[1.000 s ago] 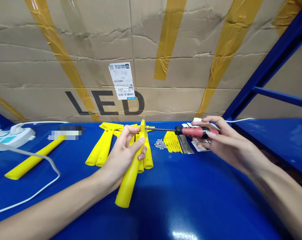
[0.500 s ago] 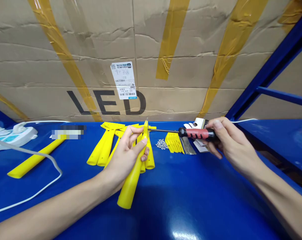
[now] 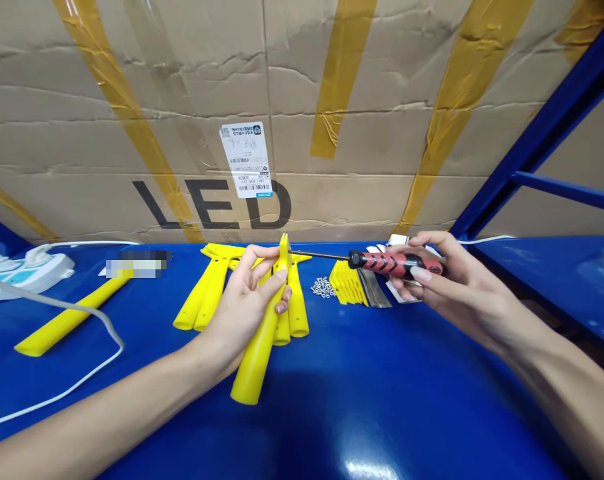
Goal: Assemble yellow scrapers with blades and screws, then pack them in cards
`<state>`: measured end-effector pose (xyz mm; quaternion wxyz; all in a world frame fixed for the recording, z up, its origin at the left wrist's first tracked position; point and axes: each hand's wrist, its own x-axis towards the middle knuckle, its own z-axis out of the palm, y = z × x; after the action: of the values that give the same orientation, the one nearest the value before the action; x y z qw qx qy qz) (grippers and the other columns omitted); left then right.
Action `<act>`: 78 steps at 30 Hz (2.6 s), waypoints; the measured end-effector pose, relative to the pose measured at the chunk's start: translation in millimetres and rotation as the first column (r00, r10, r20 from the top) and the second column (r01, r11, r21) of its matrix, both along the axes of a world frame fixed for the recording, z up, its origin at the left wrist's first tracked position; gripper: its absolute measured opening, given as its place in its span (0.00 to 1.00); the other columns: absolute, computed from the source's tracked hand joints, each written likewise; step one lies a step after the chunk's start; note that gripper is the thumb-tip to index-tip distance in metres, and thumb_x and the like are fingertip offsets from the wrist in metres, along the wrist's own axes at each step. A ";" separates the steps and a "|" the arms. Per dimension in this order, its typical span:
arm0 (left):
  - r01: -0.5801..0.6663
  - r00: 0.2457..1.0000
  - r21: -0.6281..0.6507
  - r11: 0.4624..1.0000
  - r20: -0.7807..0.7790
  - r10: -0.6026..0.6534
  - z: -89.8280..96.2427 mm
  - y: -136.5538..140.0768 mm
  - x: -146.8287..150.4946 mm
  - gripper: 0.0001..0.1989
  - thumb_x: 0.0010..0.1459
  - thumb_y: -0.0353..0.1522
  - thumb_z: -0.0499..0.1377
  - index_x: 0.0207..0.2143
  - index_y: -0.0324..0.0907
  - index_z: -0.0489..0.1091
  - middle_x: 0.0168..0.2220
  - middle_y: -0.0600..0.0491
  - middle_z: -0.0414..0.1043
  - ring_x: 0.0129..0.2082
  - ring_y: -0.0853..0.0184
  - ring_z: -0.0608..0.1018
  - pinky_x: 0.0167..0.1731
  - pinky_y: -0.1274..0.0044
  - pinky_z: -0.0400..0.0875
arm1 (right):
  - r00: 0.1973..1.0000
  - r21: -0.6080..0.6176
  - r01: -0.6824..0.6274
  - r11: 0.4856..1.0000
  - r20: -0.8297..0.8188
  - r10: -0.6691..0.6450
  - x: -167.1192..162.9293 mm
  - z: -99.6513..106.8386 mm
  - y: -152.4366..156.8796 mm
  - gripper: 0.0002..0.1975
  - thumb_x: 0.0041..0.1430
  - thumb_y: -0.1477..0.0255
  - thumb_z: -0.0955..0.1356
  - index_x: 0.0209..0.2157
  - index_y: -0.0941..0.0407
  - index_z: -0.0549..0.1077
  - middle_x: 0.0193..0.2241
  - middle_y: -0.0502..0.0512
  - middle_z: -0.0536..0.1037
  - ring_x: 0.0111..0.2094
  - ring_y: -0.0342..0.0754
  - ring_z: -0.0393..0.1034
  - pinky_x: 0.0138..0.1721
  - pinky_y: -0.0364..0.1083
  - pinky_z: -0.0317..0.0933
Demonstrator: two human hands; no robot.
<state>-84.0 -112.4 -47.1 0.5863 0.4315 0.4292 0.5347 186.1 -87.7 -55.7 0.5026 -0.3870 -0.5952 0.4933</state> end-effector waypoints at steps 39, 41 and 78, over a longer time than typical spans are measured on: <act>-0.031 0.999 0.016 0.999 0.012 0.031 2.2 0.3 0.4 0.13 0.59 0.28 0.64 0.43 0.46 0.63 0.29 0.59 0.68 0.21 0.77 0.67 0.24 0.82 0.63 | 0.999 0.064 -0.007 0.998 0.035 0.005 -1.7 -2.3 0.2 0.16 0.59 0.60 0.75 0.46 0.47 0.71 0.38 0.52 0.76 0.32 0.47 0.73 0.32 0.47 0.69; -0.023 1.000 0.015 1.000 0.008 0.023 2.0 -0.5 0.4 0.14 0.59 0.28 0.64 0.43 0.46 0.63 0.29 0.59 0.68 0.21 0.77 0.67 0.24 0.82 0.63 | 0.996 0.095 0.007 0.995 0.091 -0.015 -1.1 -2.1 0.4 0.14 0.61 0.60 0.73 0.45 0.48 0.72 0.28 0.49 0.73 0.25 0.44 0.68 0.26 0.44 0.64; 0.080 0.995 0.038 0.996 -0.067 -0.077 9.5 2.5 -3.5 0.11 0.63 0.28 0.62 0.44 0.44 0.64 0.30 0.58 0.70 0.20 0.79 0.68 0.22 0.85 0.64 | 0.969 -0.489 0.040 0.871 -0.194 -0.154 -16.4 5.1 -3.4 0.13 0.51 0.67 0.79 0.33 0.60 0.77 0.27 0.57 0.80 0.14 0.31 0.52 0.10 0.32 0.47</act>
<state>-87.6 -109.9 -37.6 0.5836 0.4773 0.4199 0.5053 169.7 -91.2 -50.6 0.4795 -0.4704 -0.3722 0.6405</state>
